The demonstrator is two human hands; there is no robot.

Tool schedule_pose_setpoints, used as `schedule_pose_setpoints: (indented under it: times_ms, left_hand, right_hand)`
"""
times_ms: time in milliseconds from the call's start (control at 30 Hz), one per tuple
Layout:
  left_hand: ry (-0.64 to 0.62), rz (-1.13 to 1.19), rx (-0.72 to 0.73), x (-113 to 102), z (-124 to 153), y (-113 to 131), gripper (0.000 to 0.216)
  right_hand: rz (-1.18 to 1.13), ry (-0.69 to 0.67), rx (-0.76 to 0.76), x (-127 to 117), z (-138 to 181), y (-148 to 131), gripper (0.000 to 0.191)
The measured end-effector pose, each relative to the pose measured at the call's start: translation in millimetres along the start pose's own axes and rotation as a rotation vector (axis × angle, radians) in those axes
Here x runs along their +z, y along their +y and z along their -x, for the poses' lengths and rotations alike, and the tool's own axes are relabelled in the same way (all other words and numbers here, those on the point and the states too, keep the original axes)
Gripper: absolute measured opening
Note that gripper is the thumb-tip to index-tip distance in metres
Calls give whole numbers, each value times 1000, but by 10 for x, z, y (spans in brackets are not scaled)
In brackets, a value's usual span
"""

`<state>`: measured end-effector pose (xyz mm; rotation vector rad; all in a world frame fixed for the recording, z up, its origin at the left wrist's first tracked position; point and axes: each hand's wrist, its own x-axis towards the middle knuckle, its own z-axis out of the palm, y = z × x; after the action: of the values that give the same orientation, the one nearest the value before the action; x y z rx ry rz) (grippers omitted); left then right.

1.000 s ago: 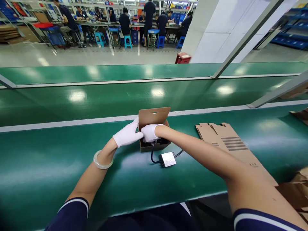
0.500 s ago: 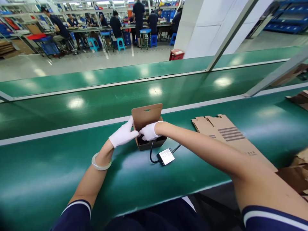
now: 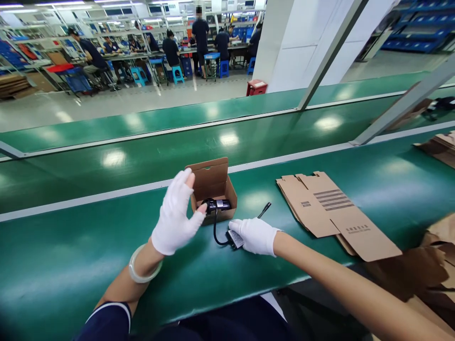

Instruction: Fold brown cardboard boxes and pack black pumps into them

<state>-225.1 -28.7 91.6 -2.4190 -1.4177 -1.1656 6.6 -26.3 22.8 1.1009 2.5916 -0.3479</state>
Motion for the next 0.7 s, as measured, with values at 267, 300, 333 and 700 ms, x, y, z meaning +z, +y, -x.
schedule_pose_setpoints:
  times_ms: [267, 300, 333, 700]
  left_hand:
    - [-368, -137, 90, 242, 52, 281, 43]
    - [-381, -126, 81, 271, 32, 301, 42]
    - [-388, -111, 61, 300, 12, 321, 41]
    - [-556, -229, -202, 666, -15, 321, 56]
  right_hand:
    - [-695, -270, 54, -672, 648, -243, 55]
    - [-806, -290, 31, -760, 723, -220, 52]
    - [-927, -288, 7, -831, 784, -187, 49]
    - [-1222, 1051, 450, -955, 66, -94, 54]
